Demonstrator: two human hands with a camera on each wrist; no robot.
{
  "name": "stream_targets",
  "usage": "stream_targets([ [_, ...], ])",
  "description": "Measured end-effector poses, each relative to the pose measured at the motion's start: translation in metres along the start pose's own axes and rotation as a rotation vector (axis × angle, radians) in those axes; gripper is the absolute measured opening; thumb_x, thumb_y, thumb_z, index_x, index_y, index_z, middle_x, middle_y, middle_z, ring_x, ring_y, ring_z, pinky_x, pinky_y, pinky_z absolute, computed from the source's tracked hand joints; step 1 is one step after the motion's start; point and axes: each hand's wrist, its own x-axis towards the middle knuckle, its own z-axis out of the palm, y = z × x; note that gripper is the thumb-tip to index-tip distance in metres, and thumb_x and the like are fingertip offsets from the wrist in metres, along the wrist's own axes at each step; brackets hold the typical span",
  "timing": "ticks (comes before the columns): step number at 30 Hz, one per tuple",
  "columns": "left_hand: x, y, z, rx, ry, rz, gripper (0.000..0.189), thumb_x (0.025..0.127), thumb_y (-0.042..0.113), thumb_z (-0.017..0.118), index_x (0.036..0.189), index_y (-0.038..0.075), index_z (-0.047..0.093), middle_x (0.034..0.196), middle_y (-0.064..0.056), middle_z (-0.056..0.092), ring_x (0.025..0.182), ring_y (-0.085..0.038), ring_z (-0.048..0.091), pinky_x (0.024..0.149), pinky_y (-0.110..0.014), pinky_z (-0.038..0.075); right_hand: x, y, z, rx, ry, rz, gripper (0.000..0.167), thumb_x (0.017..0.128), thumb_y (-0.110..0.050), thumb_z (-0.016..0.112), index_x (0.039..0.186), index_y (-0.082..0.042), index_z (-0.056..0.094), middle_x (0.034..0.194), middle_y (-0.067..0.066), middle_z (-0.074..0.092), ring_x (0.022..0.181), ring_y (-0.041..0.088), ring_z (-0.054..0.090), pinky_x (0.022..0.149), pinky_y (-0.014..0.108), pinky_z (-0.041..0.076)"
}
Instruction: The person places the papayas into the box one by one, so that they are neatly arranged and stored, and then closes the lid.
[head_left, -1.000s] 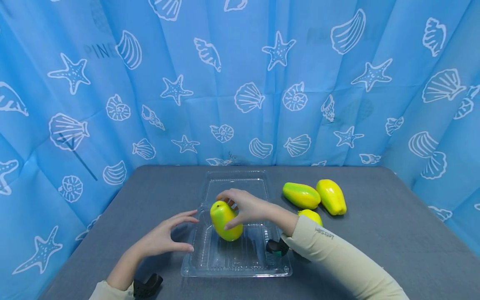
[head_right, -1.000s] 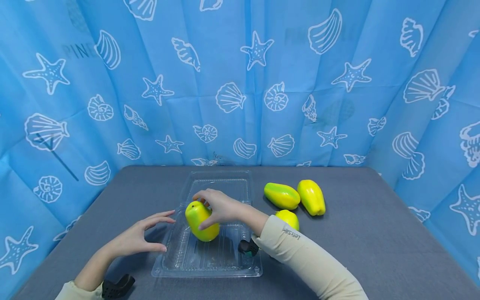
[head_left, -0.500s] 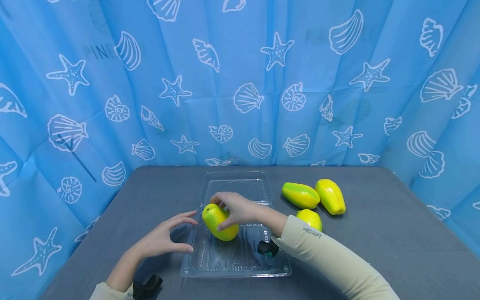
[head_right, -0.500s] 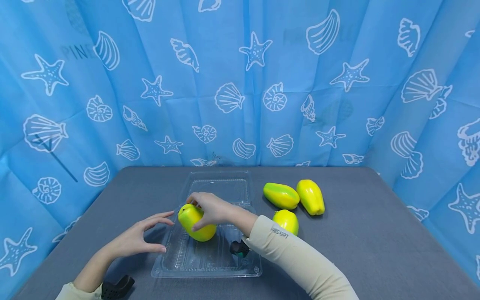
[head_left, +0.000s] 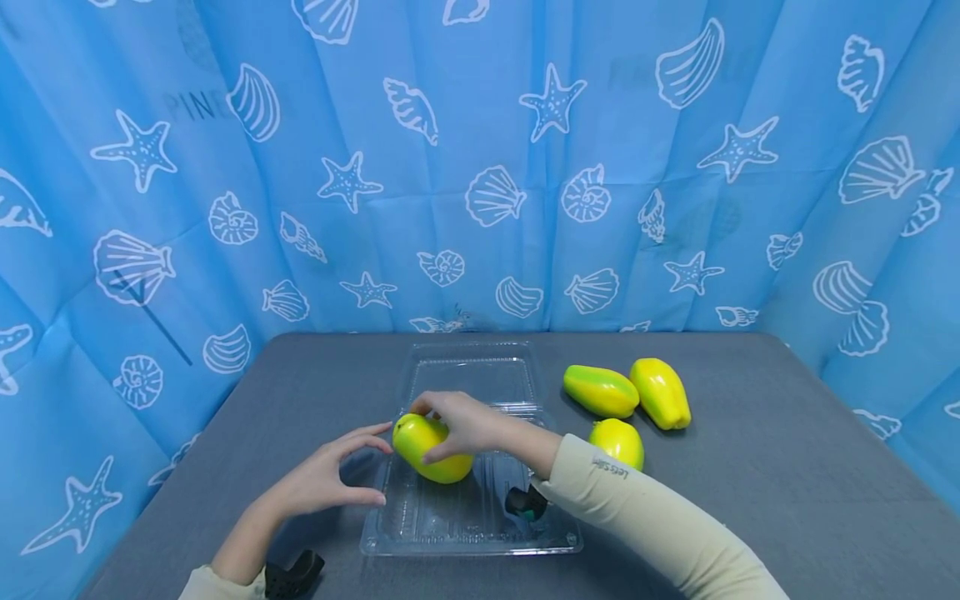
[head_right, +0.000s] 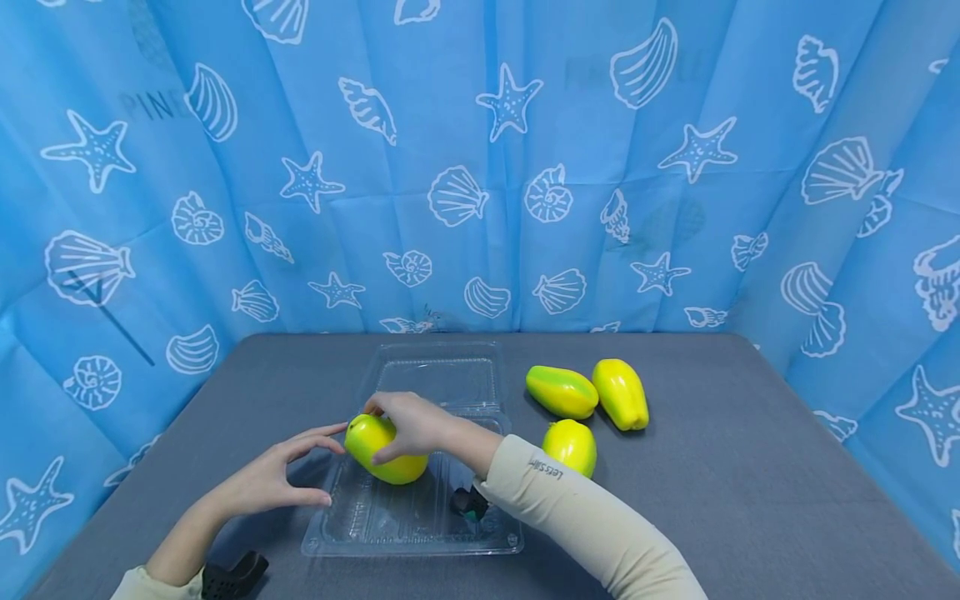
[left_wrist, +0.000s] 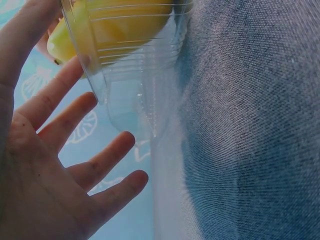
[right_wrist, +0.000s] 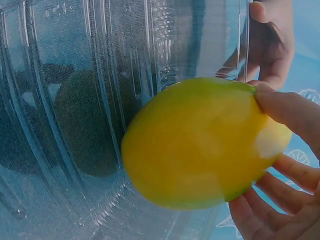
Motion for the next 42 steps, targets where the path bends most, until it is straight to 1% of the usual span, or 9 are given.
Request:
stream_targets([
  [4, 0.000, 0.000, 0.000, 0.007, 0.003, -0.006, 0.044, 0.078, 0.031, 0.074, 0.117, 0.017, 0.058, 0.150, -0.013, 0.034, 0.137, -0.045, 0.027, 0.098, -0.072, 0.028, 0.001, -0.001, 0.002, -0.013, 0.001, 0.009, 0.057, 0.078, -0.023, 0.076, 0.127, -0.011, 0.050, 0.125, 0.005, 0.058, 0.112, 0.017, 0.056, 0.094, 0.027, 0.049],
  [10, 0.000, -0.001, 0.000, 0.007, 0.004, 0.006, 0.042, 0.078, 0.031, 0.074, 0.115, 0.018, 0.058, 0.150, -0.013, 0.034, 0.137, -0.045, 0.028, 0.098, -0.072, 0.028, 0.002, -0.002, 0.004, -0.032, 0.002, 0.022, 0.057, 0.079, -0.026, 0.075, 0.128, -0.013, 0.049, 0.125, 0.004, 0.058, 0.111, 0.015, 0.056, 0.093, 0.025, 0.049],
  [16, 0.000, -0.002, 0.000, 0.012, 0.009, 0.012, 0.041, 0.078, 0.031, 0.074, 0.114, 0.019, 0.058, 0.150, -0.013, 0.035, 0.137, -0.045, 0.028, 0.098, -0.072, 0.028, -0.002, -0.001, 0.002, -0.054, 0.014, 0.029, 0.062, 0.079, -0.031, 0.074, 0.132, -0.014, 0.046, 0.131, 0.004, 0.055, 0.119, 0.019, 0.053, 0.099, 0.033, 0.047],
  [20, 0.000, -0.002, 0.000, 0.012, 0.007, 0.004, 0.041, 0.078, 0.031, 0.074, 0.114, 0.019, 0.059, 0.149, -0.013, 0.035, 0.137, -0.045, 0.028, 0.098, -0.072, 0.028, -0.009, 0.000, -0.007, -0.023, 0.026, 0.004, 0.061, 0.080, -0.029, 0.073, 0.133, -0.011, 0.047, 0.133, 0.005, 0.054, 0.121, 0.021, 0.052, 0.101, 0.039, 0.046],
  [24, 0.000, -0.002, 0.000, 0.010, 0.005, -0.006, 0.041, 0.078, 0.032, 0.074, 0.114, 0.019, 0.059, 0.149, -0.013, 0.035, 0.137, -0.045, 0.028, 0.099, -0.071, 0.028, -0.023, 0.000, -0.022, 0.022, 0.041, -0.028, 0.056, 0.082, -0.025, 0.071, 0.131, -0.010, 0.048, 0.133, 0.006, 0.054, 0.120, 0.023, 0.053, 0.100, 0.040, 0.046],
  [28, 0.001, -0.001, 0.001, 0.019, 0.010, -0.014, 0.042, 0.077, 0.033, 0.075, 0.114, 0.019, 0.059, 0.149, -0.012, 0.036, 0.137, -0.044, 0.029, 0.100, -0.071, 0.028, -0.041, 0.006, -0.036, 0.008, 0.084, -0.060, 0.051, 0.084, -0.025, 0.069, 0.129, -0.011, 0.050, 0.131, 0.005, 0.055, 0.117, 0.022, 0.055, 0.099, 0.038, 0.047],
  [33, 0.000, 0.001, 0.001, 0.020, 0.011, -0.012, 0.043, 0.077, 0.033, 0.075, 0.113, 0.018, 0.059, 0.149, -0.012, 0.036, 0.137, -0.044, 0.029, 0.100, -0.071, 0.028, -0.069, 0.020, -0.053, -0.002, 0.149, -0.103, 0.047, 0.084, -0.025, 0.069, 0.124, -0.008, 0.054, 0.125, 0.007, 0.060, 0.113, 0.022, 0.058, 0.096, 0.036, 0.049],
  [39, 0.000, 0.002, 0.000, 0.016, 0.008, -0.002, 0.043, 0.077, 0.031, 0.075, 0.114, 0.017, 0.059, 0.149, -0.013, 0.036, 0.137, -0.045, 0.029, 0.099, -0.071, 0.028, -0.107, 0.045, -0.067, 0.007, 0.187, -0.074, 0.047, 0.083, -0.029, 0.070, 0.121, -0.008, 0.056, 0.121, 0.006, 0.062, 0.111, 0.023, 0.059, 0.095, 0.038, 0.050],
  [42, 0.000, 0.002, 0.000, 0.016, 0.009, 0.003, 0.043, 0.077, 0.031, 0.075, 0.114, 0.016, 0.059, 0.149, -0.014, 0.036, 0.136, -0.045, 0.029, 0.099, -0.071, 0.028, -0.124, 0.058, -0.069, 0.019, 0.188, -0.055, 0.046, 0.083, -0.031, 0.070, 0.121, -0.010, 0.056, 0.120, 0.005, 0.062, 0.110, 0.023, 0.059, 0.095, 0.036, 0.050],
])
